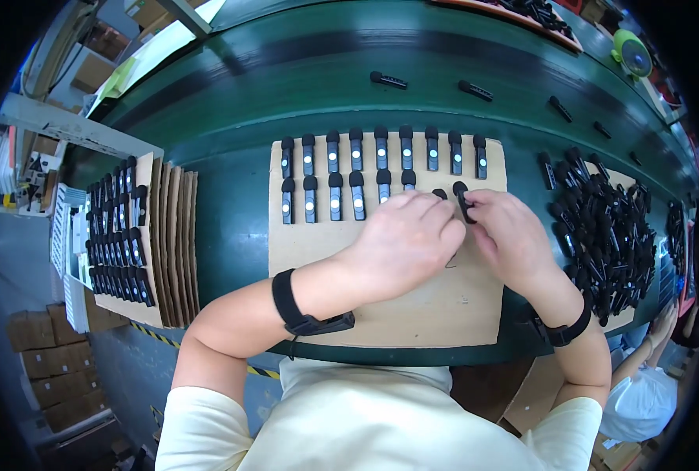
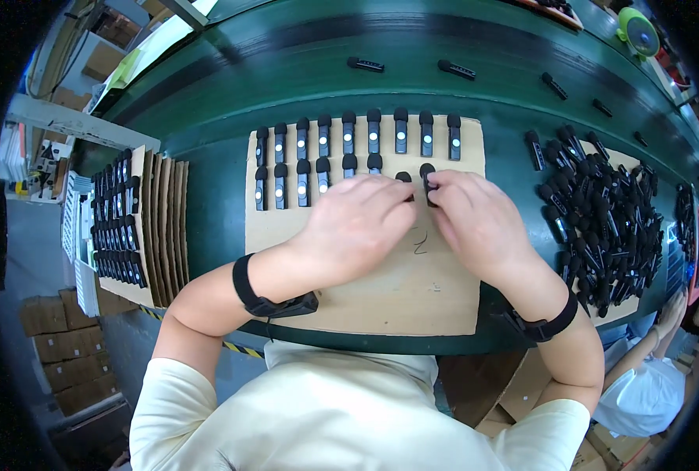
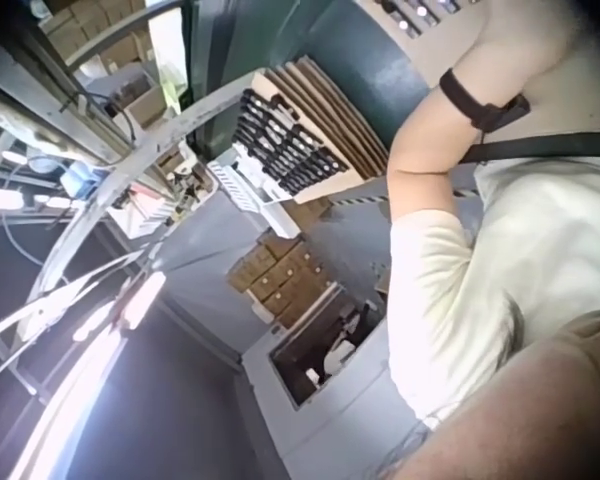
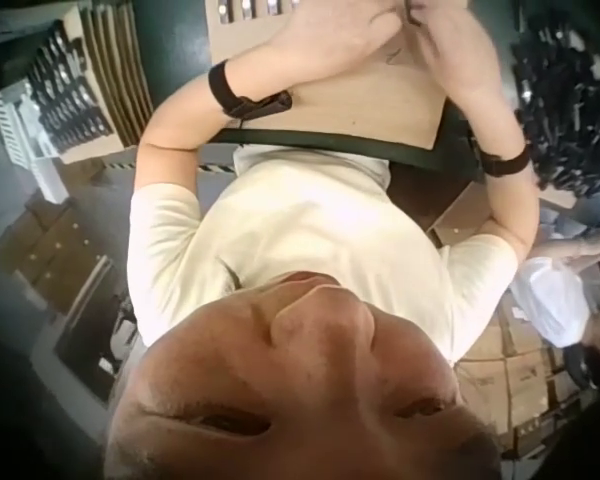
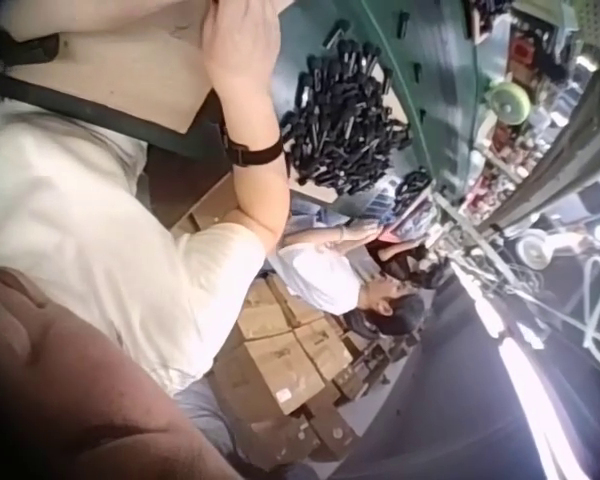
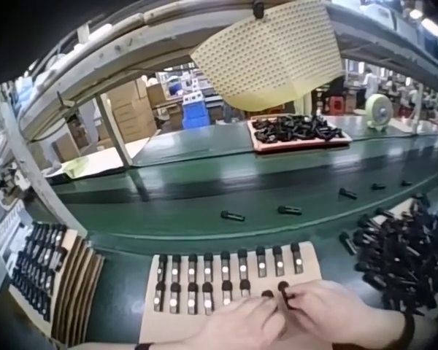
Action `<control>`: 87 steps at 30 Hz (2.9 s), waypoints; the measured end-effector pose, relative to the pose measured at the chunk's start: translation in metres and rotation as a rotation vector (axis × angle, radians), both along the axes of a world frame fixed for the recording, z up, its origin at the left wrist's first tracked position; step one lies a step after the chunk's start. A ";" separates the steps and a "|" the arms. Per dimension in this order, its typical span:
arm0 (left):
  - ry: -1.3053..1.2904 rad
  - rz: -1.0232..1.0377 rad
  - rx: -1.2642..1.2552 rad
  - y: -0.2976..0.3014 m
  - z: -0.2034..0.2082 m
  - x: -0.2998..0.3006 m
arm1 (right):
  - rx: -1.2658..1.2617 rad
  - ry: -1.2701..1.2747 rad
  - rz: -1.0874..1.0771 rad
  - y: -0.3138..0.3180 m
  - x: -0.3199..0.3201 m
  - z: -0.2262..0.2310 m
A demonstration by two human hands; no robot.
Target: The person picks up a microphone and a clip, presses them together to assemble the unit, and places it onto a cardboard sheet. This process is repeated for several microphones, arranging the finished units in rows on the sheet.
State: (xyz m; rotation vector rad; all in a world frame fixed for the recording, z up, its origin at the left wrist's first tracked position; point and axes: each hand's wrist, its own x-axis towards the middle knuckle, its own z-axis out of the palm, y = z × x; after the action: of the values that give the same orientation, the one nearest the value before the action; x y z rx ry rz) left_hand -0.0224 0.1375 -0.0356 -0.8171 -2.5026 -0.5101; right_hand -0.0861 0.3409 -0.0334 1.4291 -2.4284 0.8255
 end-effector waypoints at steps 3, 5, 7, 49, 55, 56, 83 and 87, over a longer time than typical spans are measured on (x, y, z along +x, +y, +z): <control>-0.006 -0.021 -0.123 0.003 -0.011 0.001 | 0.084 0.020 0.040 0.003 0.001 -0.011; -0.013 -0.031 -0.213 0.005 -0.016 0.003 | 0.128 0.027 0.057 0.005 0.002 -0.013; -0.018 -0.038 -0.225 0.004 -0.019 0.005 | 0.149 0.012 0.083 0.006 0.004 -0.015; -0.599 0.534 -0.443 -0.186 -0.011 -0.197 | 0.651 -0.167 -0.007 -0.100 -0.216 -0.009; -0.539 0.547 -0.196 -0.189 0.015 -0.167 | 0.469 -0.388 -0.126 -0.102 -0.174 0.046; -0.500 0.521 -0.041 -0.183 0.024 -0.154 | 0.467 -0.382 -0.128 -0.096 -0.164 0.049; -0.553 0.062 0.967 -0.069 0.023 0.104 | -0.561 -0.863 0.018 -0.025 0.101 0.021; -0.510 0.057 0.919 -0.068 0.025 0.107 | -0.538 -0.786 0.022 -0.032 0.103 0.022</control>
State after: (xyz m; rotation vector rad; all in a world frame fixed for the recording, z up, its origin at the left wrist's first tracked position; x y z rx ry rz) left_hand 0.0843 0.0691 -0.0103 -0.2551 -2.2562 -1.8342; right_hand 0.0169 0.3093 -0.0113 1.0282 -2.3222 2.1652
